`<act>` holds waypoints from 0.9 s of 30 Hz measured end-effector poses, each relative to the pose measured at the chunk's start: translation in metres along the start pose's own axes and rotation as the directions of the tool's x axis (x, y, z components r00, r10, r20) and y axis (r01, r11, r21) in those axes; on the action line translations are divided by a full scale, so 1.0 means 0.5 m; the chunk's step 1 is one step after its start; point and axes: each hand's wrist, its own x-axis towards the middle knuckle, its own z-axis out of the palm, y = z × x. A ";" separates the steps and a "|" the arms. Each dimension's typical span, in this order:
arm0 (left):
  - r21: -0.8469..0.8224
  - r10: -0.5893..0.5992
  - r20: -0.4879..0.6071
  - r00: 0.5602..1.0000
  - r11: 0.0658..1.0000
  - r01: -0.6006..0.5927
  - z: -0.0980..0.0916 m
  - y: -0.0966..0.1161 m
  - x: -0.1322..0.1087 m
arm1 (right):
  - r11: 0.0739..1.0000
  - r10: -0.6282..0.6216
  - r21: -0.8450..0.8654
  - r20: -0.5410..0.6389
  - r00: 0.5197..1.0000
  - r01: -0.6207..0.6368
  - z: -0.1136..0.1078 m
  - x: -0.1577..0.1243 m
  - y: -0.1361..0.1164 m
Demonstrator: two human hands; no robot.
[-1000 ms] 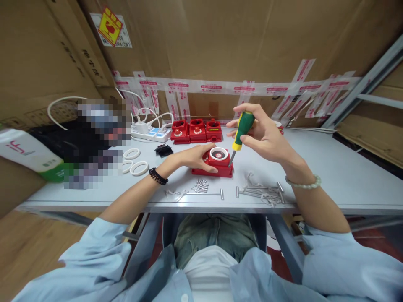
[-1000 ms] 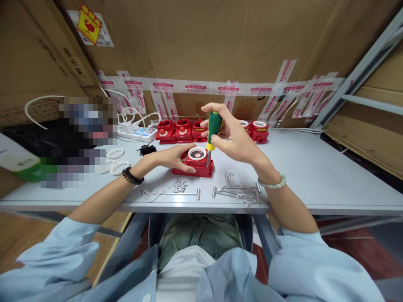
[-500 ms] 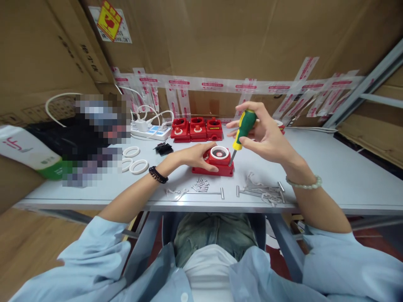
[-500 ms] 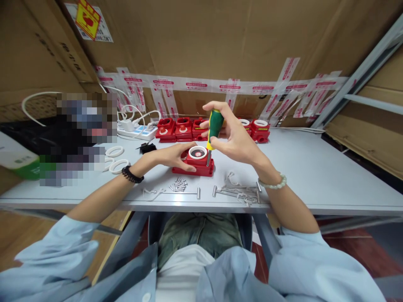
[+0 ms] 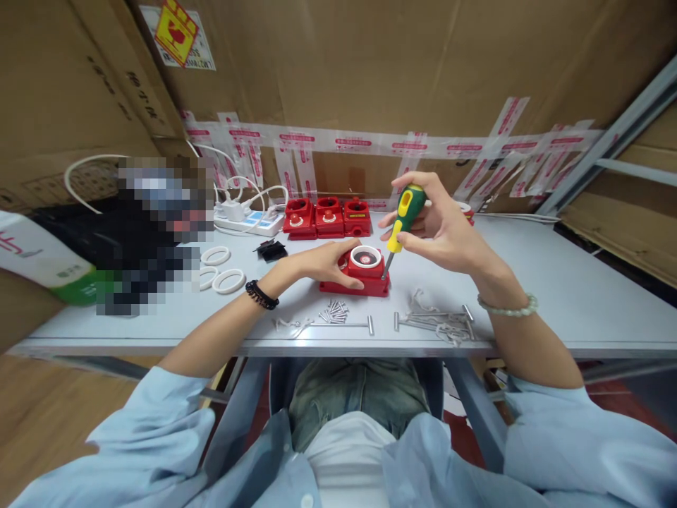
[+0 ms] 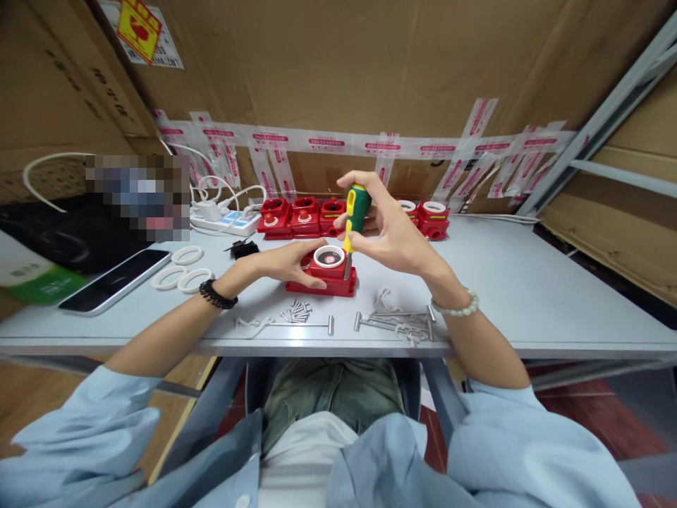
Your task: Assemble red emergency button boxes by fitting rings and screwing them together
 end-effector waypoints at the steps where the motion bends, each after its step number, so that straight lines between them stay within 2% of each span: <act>1: 0.003 0.008 -0.002 1.000 1.000 -0.008 0.000 -0.001 0.000 | 1.000 0.004 -0.012 -0.017 1.000 -0.004 0.002 0.001 0.000; 5: 0.020 0.017 0.003 1.000 1.000 -0.017 0.001 -0.007 0.001 | 0.984 0.007 -0.170 -0.203 0.979 -0.042 0.023 0.006 0.002; 7: 0.028 0.013 0.004 1.000 1.000 -0.013 0.001 -0.009 0.002 | 0.976 0.008 -0.207 -0.238 0.971 -0.059 0.025 0.007 0.003; 8: 0.029 0.012 0.002 1.000 1.000 -0.012 0.001 -0.009 0.002 | 0.980 0.011 -0.191 -0.211 0.977 -0.052 0.021 0.006 0.004; 11: 0.024 0.020 0.004 1.000 1.000 -0.020 0.001 -0.008 0.002 | 1.000 0.006 -0.018 -0.024 1.000 -0.007 -0.001 0.003 0.003; 13: 0.030 0.025 0.005 1.000 0.999 -0.025 0.000 -0.006 0.002 | 0.998 -0.005 0.070 0.034 0.999 0.003 -0.010 0.003 0.001; 15: 0.035 0.024 0.005 1.000 0.999 -0.025 0.000 -0.004 0.001 | 0.999 -0.005 0.041 -0.019 1.000 0.005 -0.006 0.004 -0.002; 19: 0.020 0.019 0.006 1.000 1.000 -0.019 0.000 -0.002 0.001 | 0.989 -0.033 -0.150 -0.221 0.975 -0.001 0.020 0.010 -0.006; 21: 0.017 0.014 0.007 1.000 1.000 -0.014 0.000 -0.003 0.002 | 0.984 -0.041 -0.178 -0.244 0.969 -0.003 0.022 0.010 -0.004; 22: 0.019 0.012 0.008 1.000 1.000 -0.012 0.000 -0.003 0.002 | 0.988 -0.035 -0.154 -0.216 0.976 0.001 0.018 0.010 -0.002; 24: 0.023 0.013 0.009 1.000 1.000 -0.014 0.000 -0.005 0.002 | 0.999 -0.016 -0.031 -0.078 0.997 0.013 0.004 0.007 0.002; 26: 0.029 0.024 0.010 1.000 0.999 -0.024 0.000 -0.006 0.002 | 0.993 -0.018 0.118 0.065 0.998 0.010 -0.011 0.005 0.003; 27: 0.032 0.027 0.010 1.000 0.999 -0.028 0.000 -0.006 0.002 | 0.987 -0.024 0.160 0.100 0.995 0.007 -0.015 0.004 0.002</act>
